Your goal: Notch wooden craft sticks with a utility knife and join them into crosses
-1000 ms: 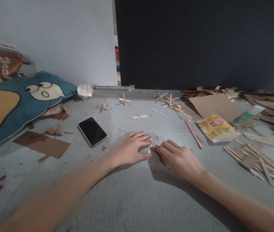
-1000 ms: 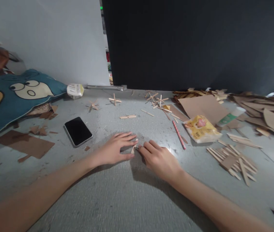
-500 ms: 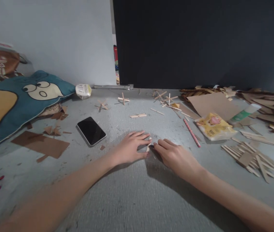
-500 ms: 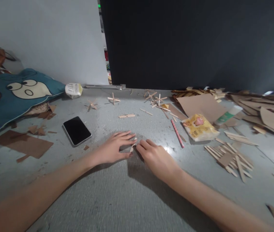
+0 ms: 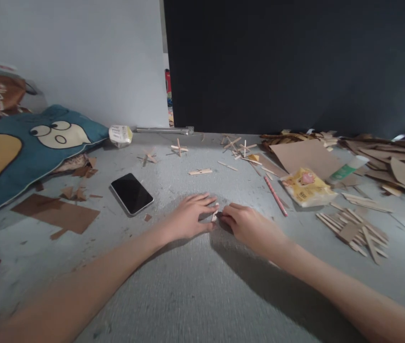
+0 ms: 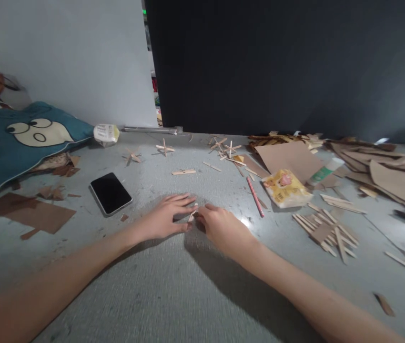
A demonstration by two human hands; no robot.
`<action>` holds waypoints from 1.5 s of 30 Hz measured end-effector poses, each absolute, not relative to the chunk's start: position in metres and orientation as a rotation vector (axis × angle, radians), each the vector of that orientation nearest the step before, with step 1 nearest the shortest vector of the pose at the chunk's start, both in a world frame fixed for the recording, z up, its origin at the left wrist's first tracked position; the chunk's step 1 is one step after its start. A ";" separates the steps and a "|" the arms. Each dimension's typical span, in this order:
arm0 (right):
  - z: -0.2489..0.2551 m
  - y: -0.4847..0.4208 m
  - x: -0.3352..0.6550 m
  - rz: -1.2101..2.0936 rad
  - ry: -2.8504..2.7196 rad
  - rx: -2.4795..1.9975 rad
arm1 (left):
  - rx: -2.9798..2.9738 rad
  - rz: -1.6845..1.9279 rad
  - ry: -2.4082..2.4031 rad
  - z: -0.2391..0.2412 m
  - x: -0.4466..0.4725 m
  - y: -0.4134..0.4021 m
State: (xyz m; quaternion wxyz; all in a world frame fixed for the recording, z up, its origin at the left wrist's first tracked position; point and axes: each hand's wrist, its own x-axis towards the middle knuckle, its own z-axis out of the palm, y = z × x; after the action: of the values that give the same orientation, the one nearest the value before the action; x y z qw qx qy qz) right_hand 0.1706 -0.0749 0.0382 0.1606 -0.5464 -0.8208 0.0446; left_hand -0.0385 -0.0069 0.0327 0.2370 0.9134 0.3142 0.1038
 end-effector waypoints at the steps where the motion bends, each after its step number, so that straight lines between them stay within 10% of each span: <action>1: 0.039 -0.074 0.171 0.195 -2.299 -1.578 | 2.497 0.282 0.871 0.033 -0.038 -0.007; 10: 0.040 -0.065 0.175 0.696 -2.016 -1.594 | 2.434 0.265 0.996 0.040 -0.038 -0.013; 45: 0.038 -0.061 0.148 0.531 -2.084 -1.597 | 2.361 0.382 0.860 0.035 -0.039 -0.001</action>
State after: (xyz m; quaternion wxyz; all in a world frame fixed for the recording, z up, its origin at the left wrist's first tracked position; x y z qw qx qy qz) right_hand 0.1483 -0.0609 0.0382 0.2293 -0.5803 -0.7572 0.1930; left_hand -0.0393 -0.0011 0.0348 0.2957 0.8874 0.3232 0.1434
